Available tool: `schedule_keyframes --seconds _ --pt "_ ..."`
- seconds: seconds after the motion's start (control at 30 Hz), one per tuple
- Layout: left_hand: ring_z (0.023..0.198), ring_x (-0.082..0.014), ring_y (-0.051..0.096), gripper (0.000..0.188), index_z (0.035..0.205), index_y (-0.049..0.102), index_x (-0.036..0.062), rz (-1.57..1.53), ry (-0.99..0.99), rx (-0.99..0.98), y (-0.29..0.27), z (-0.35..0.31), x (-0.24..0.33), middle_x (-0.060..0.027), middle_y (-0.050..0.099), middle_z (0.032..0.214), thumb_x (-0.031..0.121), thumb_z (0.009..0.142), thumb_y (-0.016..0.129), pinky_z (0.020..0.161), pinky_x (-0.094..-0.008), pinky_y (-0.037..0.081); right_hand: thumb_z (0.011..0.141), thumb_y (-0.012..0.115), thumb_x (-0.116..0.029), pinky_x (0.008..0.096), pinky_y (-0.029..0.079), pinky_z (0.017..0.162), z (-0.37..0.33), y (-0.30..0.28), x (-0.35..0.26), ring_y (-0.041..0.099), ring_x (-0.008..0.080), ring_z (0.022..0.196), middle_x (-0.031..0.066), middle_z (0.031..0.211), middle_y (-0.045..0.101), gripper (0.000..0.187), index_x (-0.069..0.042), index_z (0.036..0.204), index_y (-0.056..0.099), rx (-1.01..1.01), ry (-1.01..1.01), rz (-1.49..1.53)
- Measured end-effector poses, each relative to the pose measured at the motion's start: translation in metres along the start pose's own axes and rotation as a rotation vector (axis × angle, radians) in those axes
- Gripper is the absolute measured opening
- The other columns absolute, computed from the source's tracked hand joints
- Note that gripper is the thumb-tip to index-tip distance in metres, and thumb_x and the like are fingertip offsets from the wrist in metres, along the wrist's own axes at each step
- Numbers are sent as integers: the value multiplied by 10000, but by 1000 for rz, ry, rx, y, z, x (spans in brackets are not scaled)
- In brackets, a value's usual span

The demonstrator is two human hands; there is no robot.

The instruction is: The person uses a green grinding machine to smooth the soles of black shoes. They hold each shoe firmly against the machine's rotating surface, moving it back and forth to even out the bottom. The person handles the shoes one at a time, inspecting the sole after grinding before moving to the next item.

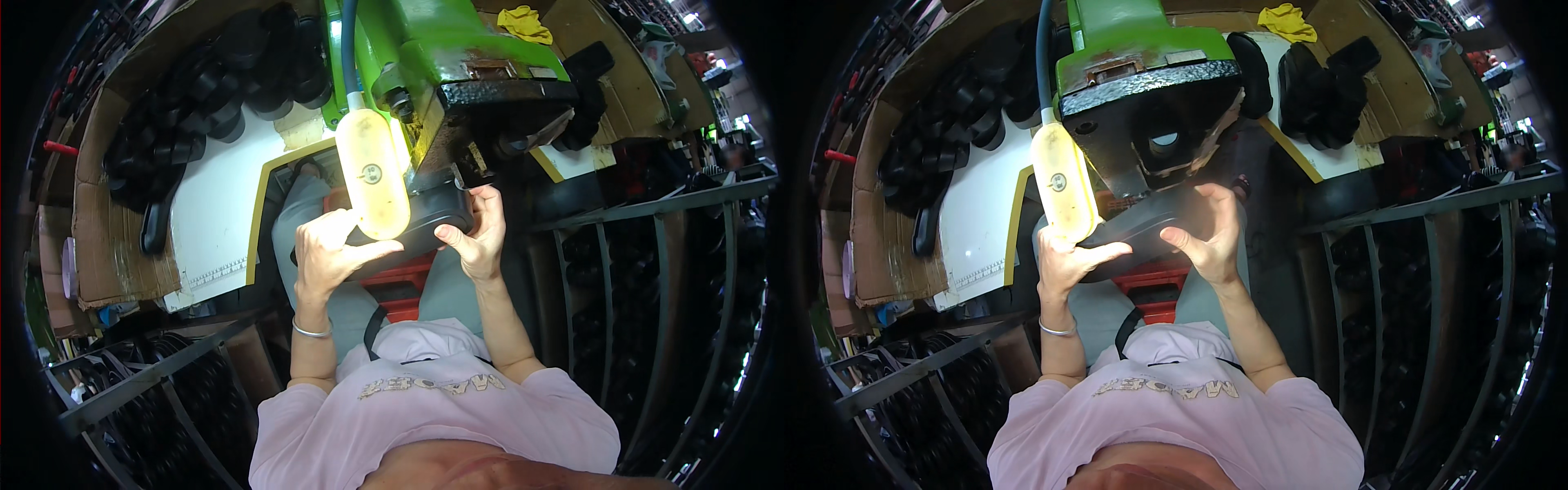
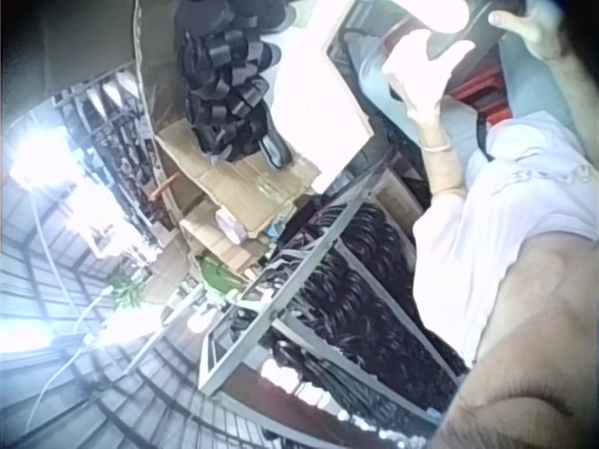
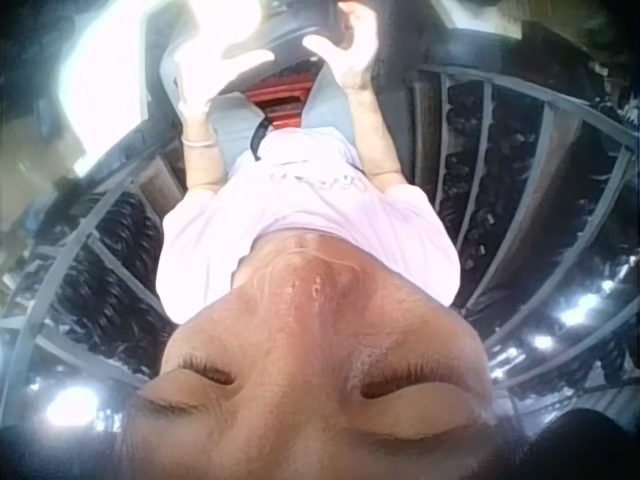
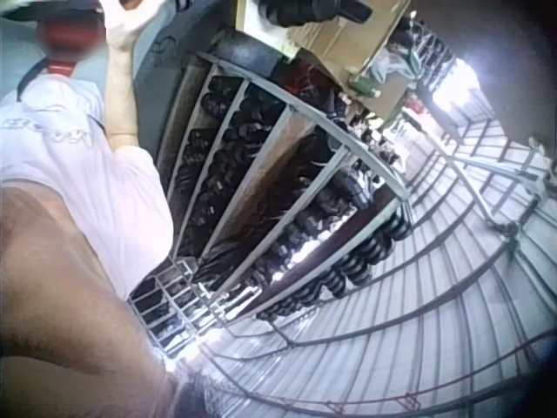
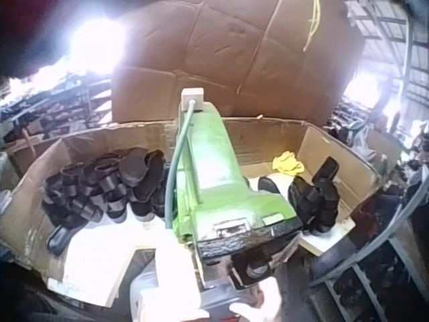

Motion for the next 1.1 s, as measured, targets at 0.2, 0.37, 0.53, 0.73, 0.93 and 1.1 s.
schedule_keyframes --seconds 0.2,0.37,0.53,0.73,0.93,1.1 --pt "584 -228 644 434 790 692 37 -42 -63 -8 -3 -8 -7 -80 679 704 364 591 896 564 -309 512 735 799 8 234 532 582 -1 7 5 620 150 847 117 1047 593 633 -22 1216 389 -1 58 -8" --pt "601 -232 656 406 774 678 25 -51 -179 40 -8 -31 -22 -85 674 701 272 562 920 579 -300 514 701 799 64 284 528 769 -2 25 22 621 175 906 122 1041 603 677 -28 1217 370 -75 31 -61" --pt "646 -231 668 425 813 676 19 -64 -268 151 -2 -65 -27 -103 682 744 250 562 930 601 -306 519 675 821 73 298 516 817 -9 29 20 622 185 932 121 1024 606 705 -32 1211 375 -69 -48 -1" --pt "604 -249 644 438 769 678 27 89 -47 124 -5 -22 5 -86 672 705 349 575 903 551 -328 510 721 814 30 244 545 689 -11 -1 19 621 161 875 100 1061 573 653 -47 1198 375 46 -6 139" --pt "597 -236 644 421 764 668 30 16 -18 117 -10 -17 -2 -86 667 692 315 574 912 557 -318 510 736 801 30 227 538 631 -11 7 17 620 149 834 103 1051 576 626 -52 1186 374 56 16 134" --pt "654 -188 669 386 825 659 12 -208 -441 101 24 -74 -40 -105 692 737 224 625 912 631 -292 524 699 801 75 257 529 685 -6 17 17 620 153 867 106 1020 592 648 -52 1170 375 -36 27 45"
Point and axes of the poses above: each hand's wrist, its own z-axis towards the middle knuckle, its own y-axis out of the palm, x = y × z, the point moved 8 cm from there along z, towards the middle knuckle
